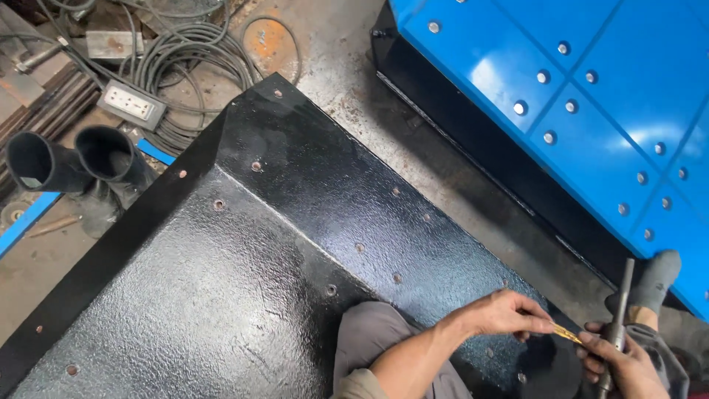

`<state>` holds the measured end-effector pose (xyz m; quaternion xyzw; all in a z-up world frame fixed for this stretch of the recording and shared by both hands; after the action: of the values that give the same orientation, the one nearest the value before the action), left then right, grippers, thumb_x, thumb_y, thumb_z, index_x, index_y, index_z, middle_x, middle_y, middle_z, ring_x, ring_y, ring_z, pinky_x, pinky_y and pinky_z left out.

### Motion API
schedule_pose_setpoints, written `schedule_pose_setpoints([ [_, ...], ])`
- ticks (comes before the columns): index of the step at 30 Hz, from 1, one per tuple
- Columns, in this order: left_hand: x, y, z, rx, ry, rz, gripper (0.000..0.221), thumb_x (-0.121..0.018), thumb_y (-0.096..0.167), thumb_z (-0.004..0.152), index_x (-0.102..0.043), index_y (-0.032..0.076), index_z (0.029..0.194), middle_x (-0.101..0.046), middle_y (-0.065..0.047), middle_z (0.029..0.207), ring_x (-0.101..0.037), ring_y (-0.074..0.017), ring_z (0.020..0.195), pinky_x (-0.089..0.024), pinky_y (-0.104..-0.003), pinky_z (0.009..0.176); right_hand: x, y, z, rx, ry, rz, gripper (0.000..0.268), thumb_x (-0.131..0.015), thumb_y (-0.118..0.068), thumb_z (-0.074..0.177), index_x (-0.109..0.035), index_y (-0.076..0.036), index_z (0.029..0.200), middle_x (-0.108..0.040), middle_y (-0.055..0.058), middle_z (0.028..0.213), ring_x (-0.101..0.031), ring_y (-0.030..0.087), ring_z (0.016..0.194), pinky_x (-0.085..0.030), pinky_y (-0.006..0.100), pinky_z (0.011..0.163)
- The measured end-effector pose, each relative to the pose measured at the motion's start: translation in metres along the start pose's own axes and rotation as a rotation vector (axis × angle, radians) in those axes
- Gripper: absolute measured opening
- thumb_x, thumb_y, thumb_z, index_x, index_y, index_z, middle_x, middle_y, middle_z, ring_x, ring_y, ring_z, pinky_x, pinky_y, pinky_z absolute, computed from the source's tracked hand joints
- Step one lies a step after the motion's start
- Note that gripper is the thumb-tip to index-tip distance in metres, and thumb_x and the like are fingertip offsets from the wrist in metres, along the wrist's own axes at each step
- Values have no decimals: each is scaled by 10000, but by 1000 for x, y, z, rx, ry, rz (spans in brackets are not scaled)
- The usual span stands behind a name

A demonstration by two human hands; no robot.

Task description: Using a tap wrench to clean or create threads in holes on a large metal plate.

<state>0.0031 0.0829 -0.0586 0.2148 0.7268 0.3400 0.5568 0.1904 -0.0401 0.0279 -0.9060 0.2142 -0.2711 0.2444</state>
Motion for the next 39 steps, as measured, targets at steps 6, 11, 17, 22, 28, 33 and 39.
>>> schedule_pose_setpoints([
  [6,58,-10,-10,-149,252,90,217,-775,242,981,-754,26,989,-716,-43,823,-656,-107,753,-562,-293,671,60,0,-64,211,107,-207,345,-715,-80,945,-532,-22,1232,-604,167,758,-520,208,508,-413,370,430],
  [11,101,39,-74,-277,674,164,230,-747,272,984,-745,43,1009,-660,18,817,-568,-73,728,-474,-246,642,226,229,114,47,-102,-367,269,-636,-289,999,-647,-67,1150,-574,82,664,-522,166,477,-447,368,459],
  [17,81,135,-204,-504,1054,342,262,-635,244,1056,-694,-5,1115,-702,-85,887,-695,-155,834,-633,-341,778,149,103,-24,493,-18,-455,474,-835,-229,904,-536,1,1191,-630,100,821,-587,194,649,-523,357,619],
  [22,83,70,-338,-163,1389,1114,494,-531,316,1127,-475,-12,1492,-517,-206,1528,-544,-306,1396,-438,-480,1181,120,48,-93,380,57,-1014,477,-898,-286,816,-640,26,1069,-690,222,803,-696,340,697,-570,438,676],
  [28,51,5,-337,184,1284,1625,835,-457,545,1060,-124,90,1676,-238,-98,1760,-154,-306,1647,-124,-534,1346,76,111,-22,436,-194,-1012,449,-809,-302,916,-625,-15,1208,-714,254,897,-723,438,829,-584,516,753],
  [33,91,-23,-336,473,1288,1848,716,-450,512,1056,-264,213,1680,-198,-147,1755,-133,-373,1620,-112,-565,1298,51,94,-17,497,-159,-931,455,-821,-308,914,-618,3,1178,-714,258,923,-718,442,883,-567,521,768],
  [39,74,-21,-342,330,1312,1835,653,-510,498,1103,-358,175,1649,-209,-147,1743,-151,-387,1624,-113,-596,1305,34,144,-75,397,-186,-905,406,-749,-262,985,-565,37,1190,-688,272,833,-718,440,723,-592,503,655],
])
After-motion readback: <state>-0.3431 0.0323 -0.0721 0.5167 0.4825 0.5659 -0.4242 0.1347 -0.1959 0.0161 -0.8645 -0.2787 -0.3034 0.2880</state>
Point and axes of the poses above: each hand's wrist, its own z-axis towards the middle knuckle, its own x-axis out of the back of the hand, y = z × x, the point moved 7 cm from there along z, towards the middle knuckle
